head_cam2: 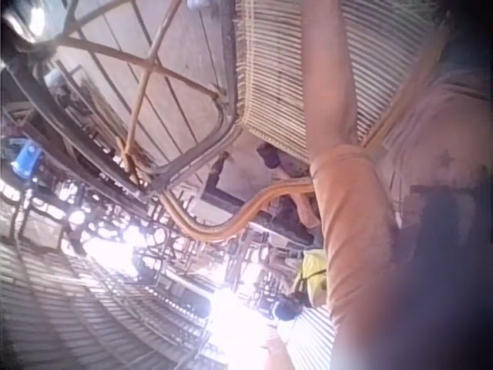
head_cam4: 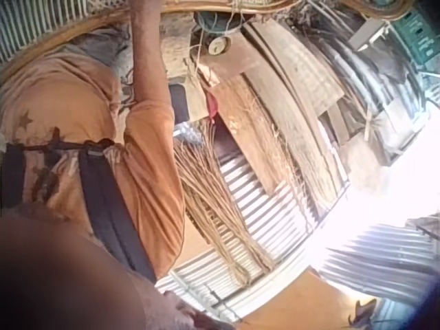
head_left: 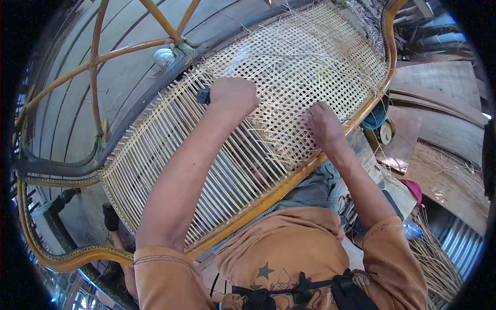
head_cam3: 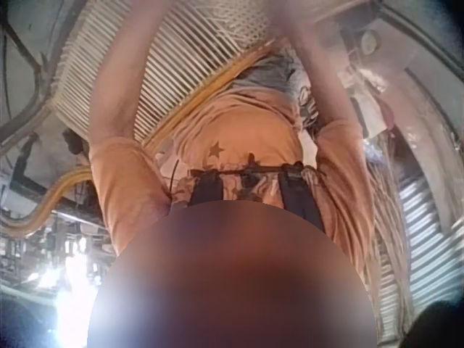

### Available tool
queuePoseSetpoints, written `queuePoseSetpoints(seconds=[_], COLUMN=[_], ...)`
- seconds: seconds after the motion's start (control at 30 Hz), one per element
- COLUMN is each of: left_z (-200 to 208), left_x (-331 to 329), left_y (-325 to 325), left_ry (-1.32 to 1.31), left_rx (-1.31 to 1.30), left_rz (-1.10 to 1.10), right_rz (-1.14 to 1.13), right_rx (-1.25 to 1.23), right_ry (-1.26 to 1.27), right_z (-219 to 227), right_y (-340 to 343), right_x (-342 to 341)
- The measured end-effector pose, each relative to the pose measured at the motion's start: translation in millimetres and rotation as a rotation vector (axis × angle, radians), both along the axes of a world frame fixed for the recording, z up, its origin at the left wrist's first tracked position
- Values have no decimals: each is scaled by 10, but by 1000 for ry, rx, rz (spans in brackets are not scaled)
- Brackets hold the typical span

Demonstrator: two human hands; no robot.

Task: Repairing and weaving the seat of a rattan or cane chair frame using tools and weaving strips.

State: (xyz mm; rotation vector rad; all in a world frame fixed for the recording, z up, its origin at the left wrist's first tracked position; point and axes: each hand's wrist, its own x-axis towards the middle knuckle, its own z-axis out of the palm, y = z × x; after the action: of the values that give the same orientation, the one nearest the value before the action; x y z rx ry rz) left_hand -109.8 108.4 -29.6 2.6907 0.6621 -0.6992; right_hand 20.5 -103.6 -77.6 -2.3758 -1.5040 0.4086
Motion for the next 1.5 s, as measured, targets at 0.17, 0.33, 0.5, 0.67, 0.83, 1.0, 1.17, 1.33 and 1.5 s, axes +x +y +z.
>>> queuePoseSetpoints(seconds=[0.17, 0.33, 0.5, 0.67, 0.83, 1.0, 1.17, 1.33, 1.5], left_z=[-15, -129, -92, 494, 462, 16, 23, 109, 39], left_x=[-102, -321, -527, -406, -69, 202, 351, 519, 561], left_y=[38, 231, 298, 233, 66, -151, -194, -250, -228], left_ry=[0, -22, 5, -54, -54, -19, 7, 62, 49], left_rx=[-12, 60, 118, 122, -6, -83, -108, -74, -107], left_rz=[72, 175, 190, 187, 103, -84, -154, -414, -430], right_rz=[72, -35, -116, -78, -158, -253, -268, -297, -328], right_rx=[57, 26, -32, 263, -26, -162, -204, -180, -212], right_ry=[-28, 44, 151, 594, 524, 275, 157, 231, 366], right_z=[53, 161, 168, 259, 540, 294, 229, 217, 288], right_y=[68, 169, 201, 655, 639, 375, 378, 392, 427], right_x=[-12, -51, 30, -112, -254, -302, -364, -353, -316])
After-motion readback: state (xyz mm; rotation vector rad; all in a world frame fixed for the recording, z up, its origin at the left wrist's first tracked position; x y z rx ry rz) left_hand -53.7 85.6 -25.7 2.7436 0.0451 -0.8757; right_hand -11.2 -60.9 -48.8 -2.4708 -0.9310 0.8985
